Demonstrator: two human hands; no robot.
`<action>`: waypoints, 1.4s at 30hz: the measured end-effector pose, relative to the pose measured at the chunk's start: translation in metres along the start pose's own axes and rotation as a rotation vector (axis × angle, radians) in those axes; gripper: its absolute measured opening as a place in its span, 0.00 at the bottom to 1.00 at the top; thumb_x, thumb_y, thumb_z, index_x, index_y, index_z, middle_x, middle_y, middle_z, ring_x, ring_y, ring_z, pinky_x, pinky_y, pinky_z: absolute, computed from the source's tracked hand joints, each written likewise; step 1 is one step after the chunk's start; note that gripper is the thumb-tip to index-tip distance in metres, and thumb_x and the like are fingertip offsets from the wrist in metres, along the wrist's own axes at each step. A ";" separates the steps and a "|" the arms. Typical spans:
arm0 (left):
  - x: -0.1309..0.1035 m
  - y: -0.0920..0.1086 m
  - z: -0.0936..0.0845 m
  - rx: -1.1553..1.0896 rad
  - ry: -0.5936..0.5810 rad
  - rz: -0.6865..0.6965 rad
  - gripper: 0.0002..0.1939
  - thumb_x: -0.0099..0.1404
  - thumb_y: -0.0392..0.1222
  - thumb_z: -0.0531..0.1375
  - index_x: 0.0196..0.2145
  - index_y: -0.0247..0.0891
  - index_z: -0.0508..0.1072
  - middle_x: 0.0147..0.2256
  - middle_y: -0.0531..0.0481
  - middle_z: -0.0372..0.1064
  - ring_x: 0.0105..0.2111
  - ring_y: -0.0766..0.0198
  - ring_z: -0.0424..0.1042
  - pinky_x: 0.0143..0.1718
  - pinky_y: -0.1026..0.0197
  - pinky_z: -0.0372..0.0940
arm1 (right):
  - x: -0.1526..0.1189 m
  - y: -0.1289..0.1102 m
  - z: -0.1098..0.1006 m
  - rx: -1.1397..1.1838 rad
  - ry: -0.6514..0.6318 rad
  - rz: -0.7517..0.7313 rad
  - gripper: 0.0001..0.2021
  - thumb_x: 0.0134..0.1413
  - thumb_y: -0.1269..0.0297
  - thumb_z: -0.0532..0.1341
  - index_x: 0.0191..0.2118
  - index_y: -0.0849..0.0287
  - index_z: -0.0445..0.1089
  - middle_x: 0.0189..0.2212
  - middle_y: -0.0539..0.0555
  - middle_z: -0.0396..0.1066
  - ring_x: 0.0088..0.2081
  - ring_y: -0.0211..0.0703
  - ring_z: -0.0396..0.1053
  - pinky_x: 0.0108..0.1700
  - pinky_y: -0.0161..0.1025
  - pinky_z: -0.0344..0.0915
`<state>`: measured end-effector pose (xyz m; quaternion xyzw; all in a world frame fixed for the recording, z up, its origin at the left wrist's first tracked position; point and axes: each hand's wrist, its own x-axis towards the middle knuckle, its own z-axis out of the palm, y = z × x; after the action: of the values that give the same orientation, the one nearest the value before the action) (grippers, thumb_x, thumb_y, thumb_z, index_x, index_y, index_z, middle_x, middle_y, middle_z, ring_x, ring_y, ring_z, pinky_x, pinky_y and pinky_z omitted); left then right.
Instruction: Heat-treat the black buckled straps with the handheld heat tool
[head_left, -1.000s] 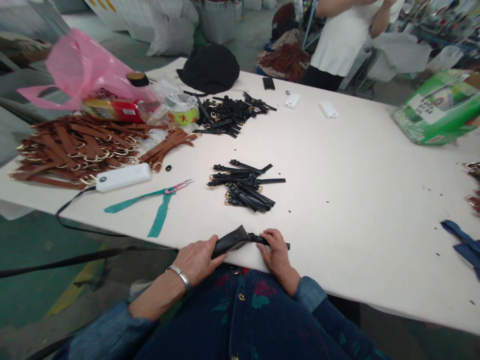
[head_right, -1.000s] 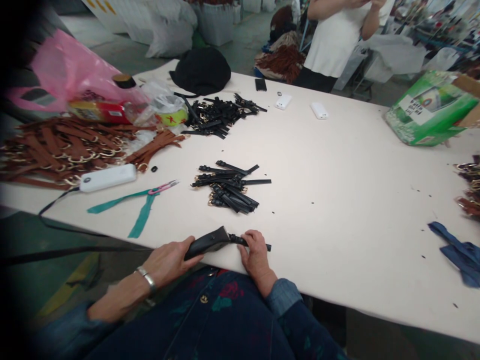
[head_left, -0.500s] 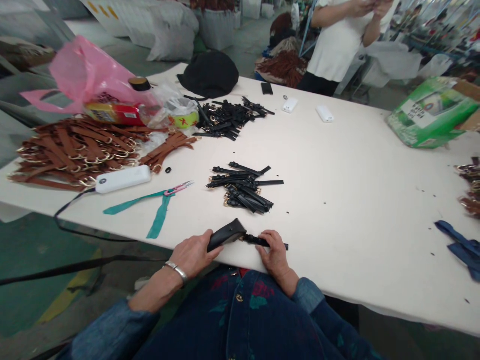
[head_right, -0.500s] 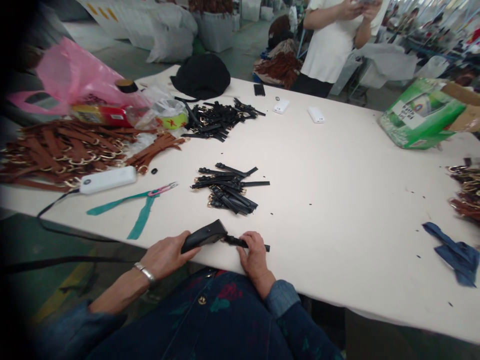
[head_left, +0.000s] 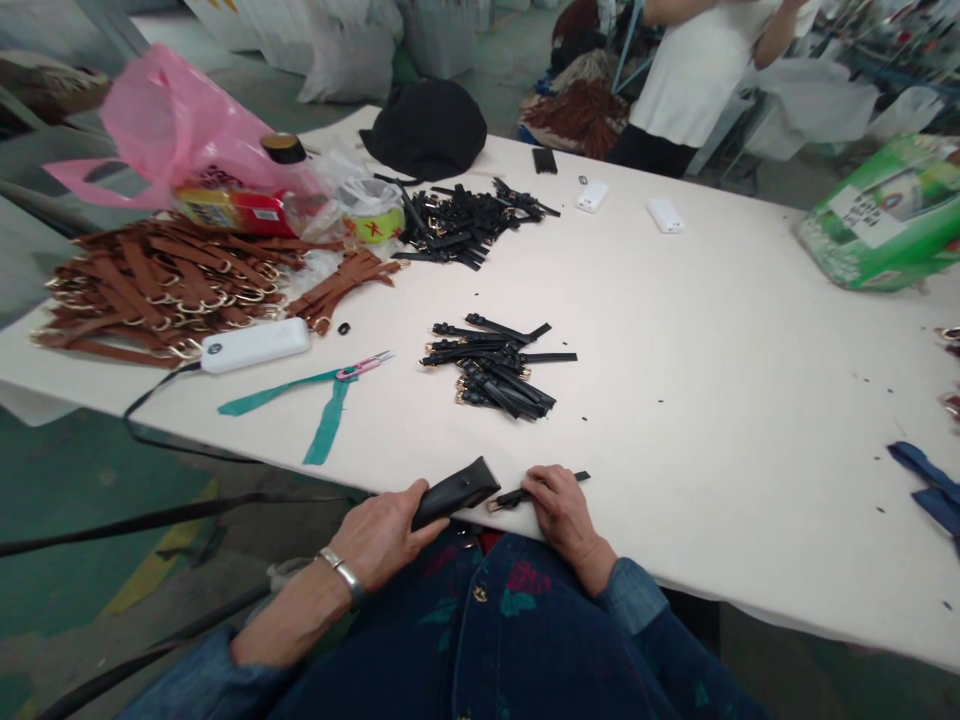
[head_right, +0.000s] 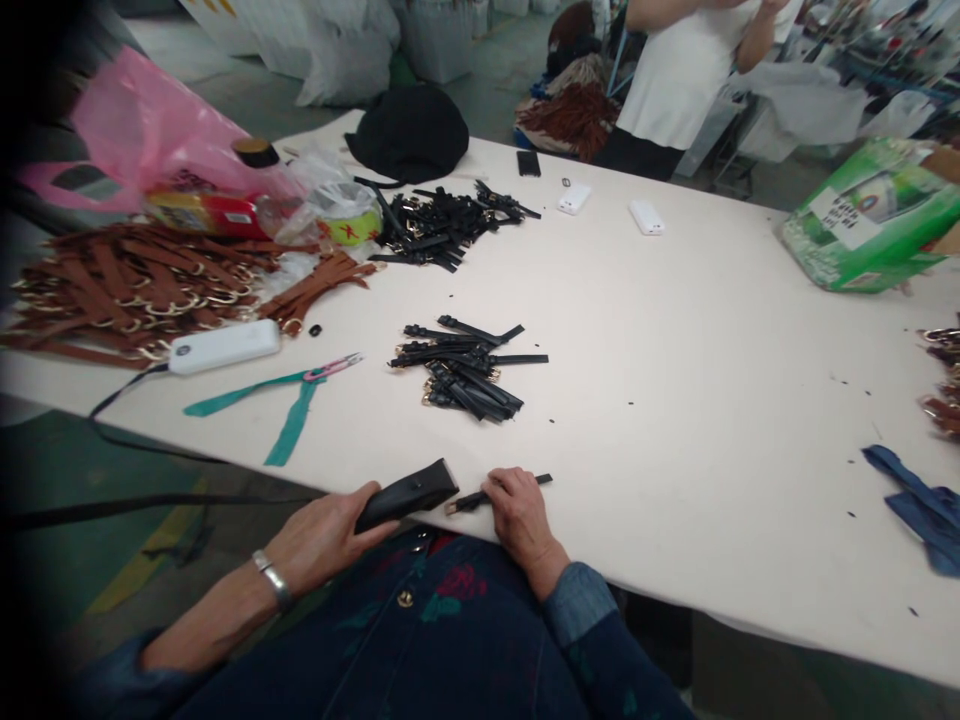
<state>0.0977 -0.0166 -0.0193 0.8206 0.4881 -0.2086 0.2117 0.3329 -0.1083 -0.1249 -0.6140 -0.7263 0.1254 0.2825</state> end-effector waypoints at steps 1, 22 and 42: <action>-0.001 -0.001 0.001 -0.007 -0.013 -0.010 0.19 0.57 0.57 0.46 0.37 0.41 0.63 0.30 0.47 0.70 0.31 0.59 0.69 0.29 0.63 0.58 | -0.002 -0.001 -0.002 0.006 -0.015 -0.005 0.14 0.52 0.73 0.52 0.44 0.55 0.66 0.40 0.56 0.65 0.41 0.44 0.60 0.41 0.44 0.58; -0.005 0.033 0.004 0.049 -0.091 0.064 0.17 0.58 0.55 0.46 0.38 0.41 0.62 0.32 0.46 0.70 0.34 0.55 0.70 0.32 0.58 0.60 | -0.007 0.006 -0.007 0.236 -0.010 0.151 0.22 0.50 0.67 0.57 0.52 0.54 0.58 0.34 0.54 0.66 0.37 0.45 0.61 0.41 0.45 0.61; 0.013 0.058 -0.007 0.057 -0.070 0.076 0.20 0.56 0.56 0.49 0.38 0.39 0.64 0.32 0.44 0.70 0.34 0.56 0.70 0.33 0.59 0.60 | -0.010 0.009 -0.004 0.262 0.005 0.112 0.25 0.47 0.67 0.59 0.54 0.53 0.56 0.34 0.53 0.66 0.37 0.44 0.61 0.40 0.44 0.60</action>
<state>0.1557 -0.0282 -0.0126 0.8364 0.4429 -0.2426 0.2131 0.3435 -0.1165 -0.1289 -0.6118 -0.6675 0.2331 0.3548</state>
